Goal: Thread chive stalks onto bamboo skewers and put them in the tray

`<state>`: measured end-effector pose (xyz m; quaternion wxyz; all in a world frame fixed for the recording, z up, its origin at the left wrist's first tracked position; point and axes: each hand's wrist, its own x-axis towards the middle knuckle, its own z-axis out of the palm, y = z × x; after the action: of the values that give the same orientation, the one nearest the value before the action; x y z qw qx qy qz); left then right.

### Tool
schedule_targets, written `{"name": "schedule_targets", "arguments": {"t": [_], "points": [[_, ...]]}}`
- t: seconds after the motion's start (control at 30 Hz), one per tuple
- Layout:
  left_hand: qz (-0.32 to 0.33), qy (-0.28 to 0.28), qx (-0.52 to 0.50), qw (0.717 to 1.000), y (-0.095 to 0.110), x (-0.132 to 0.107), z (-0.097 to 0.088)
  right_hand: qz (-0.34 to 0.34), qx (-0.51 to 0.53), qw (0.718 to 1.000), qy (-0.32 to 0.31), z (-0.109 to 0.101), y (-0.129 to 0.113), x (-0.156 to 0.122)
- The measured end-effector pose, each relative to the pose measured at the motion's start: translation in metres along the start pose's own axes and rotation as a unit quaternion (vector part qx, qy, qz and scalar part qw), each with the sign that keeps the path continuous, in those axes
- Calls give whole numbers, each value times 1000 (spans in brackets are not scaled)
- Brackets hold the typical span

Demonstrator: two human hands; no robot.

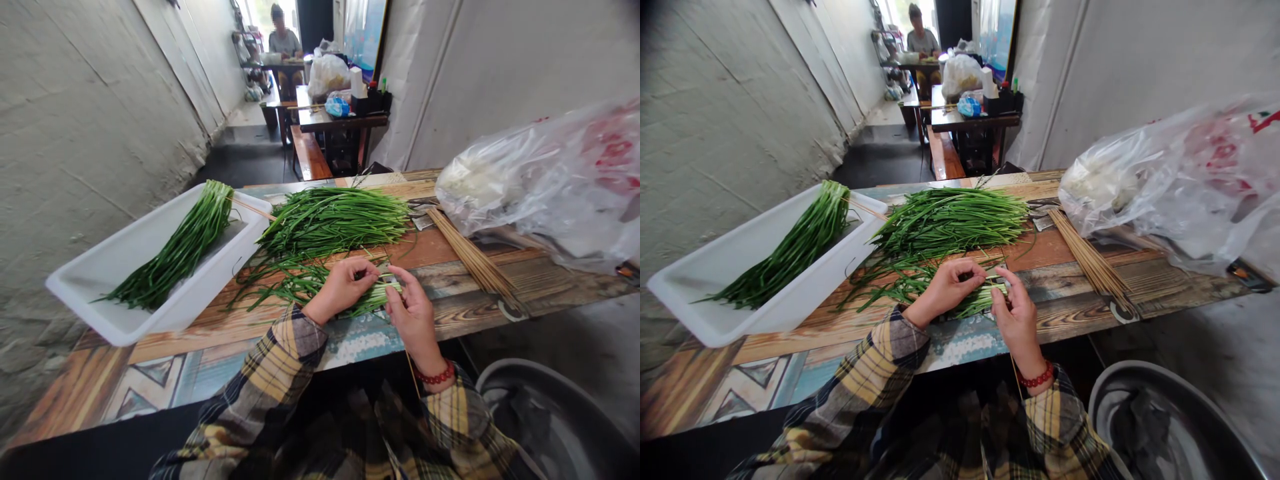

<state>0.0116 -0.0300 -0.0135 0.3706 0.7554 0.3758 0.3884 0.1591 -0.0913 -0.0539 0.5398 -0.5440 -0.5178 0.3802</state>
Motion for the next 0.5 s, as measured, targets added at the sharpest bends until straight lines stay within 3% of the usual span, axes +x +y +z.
{"name": "schedule_targets", "arguments": {"t": [0.5], "points": [[-22, -29, -50, 998, -3, -1, 2, -2, 27, 1000, 1, 2, 3, 1]]}}
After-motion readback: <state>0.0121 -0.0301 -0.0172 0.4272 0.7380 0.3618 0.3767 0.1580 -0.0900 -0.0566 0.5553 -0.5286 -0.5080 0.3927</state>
